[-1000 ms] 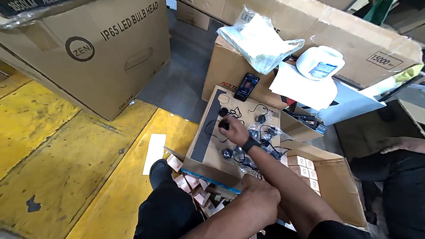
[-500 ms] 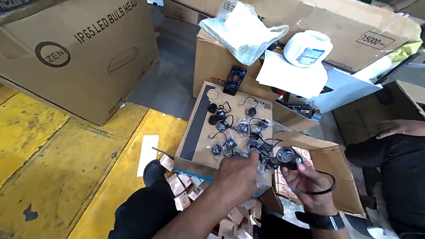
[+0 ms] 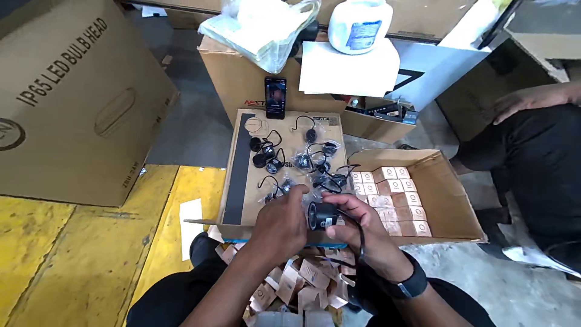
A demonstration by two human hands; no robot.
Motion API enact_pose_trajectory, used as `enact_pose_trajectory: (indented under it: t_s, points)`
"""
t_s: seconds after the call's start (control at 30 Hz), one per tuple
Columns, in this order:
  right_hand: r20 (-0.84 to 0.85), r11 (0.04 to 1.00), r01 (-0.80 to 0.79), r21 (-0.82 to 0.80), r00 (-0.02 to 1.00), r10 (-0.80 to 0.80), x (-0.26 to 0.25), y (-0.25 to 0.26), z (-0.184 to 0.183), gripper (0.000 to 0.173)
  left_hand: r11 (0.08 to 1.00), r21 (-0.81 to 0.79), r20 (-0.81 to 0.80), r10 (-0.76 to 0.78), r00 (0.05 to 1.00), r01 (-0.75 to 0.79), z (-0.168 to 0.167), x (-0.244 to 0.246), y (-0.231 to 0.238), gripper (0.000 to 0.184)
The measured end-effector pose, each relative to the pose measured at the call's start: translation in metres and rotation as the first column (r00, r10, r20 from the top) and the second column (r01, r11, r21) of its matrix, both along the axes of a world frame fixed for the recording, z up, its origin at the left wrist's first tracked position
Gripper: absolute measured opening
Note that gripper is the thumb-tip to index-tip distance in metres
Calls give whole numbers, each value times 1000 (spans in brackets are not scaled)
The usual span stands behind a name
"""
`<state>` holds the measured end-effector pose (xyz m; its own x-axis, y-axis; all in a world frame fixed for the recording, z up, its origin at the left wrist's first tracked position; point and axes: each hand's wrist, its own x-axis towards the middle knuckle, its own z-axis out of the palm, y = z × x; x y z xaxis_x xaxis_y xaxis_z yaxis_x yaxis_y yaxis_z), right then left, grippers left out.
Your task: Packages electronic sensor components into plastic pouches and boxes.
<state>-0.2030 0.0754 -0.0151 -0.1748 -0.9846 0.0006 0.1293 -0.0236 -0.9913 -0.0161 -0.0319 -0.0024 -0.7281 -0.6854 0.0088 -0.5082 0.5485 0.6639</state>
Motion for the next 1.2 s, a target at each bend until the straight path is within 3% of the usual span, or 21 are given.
enact_pose_trajectory:
  t_s: [0.1,0.2,0.33,0.57,0.7,0.8,1.0,1.2]
  points:
    - [45,997,22,79,999,-25,-2,-2,-1,51,997,-64,-122,-52,991,45,-5,1,4,45]
    - [19,986,49,158,998,-53,2,-4,0,51,996,-61,-133,-74,988,67,-7,2,6,48]
    - [-125,964,139,228,986,-113,9,-7,-5,53,996,-17,-67,-94,993,93,-3,2,7,50]
    - [-229,945,80,318,973,-5,15,-10,-9,49,983,-152,9,-99,995,99,-4,4,7,47]
    - [-343,940,91,330,939,30,21,-9,-16,44,975,-121,56,-179,982,184,-2,2,10,50]
    - [-320,940,71,334,947,42,21,-8,-21,41,970,-101,11,-219,976,219,-7,1,12,51]
    - [-78,940,-10,341,996,39,17,-9,-14,29,982,-76,-141,-183,973,173,-10,6,12,20]
    - [-156,951,21,309,987,29,20,-9,-19,25,988,0,-154,-154,976,156,-6,7,13,28]
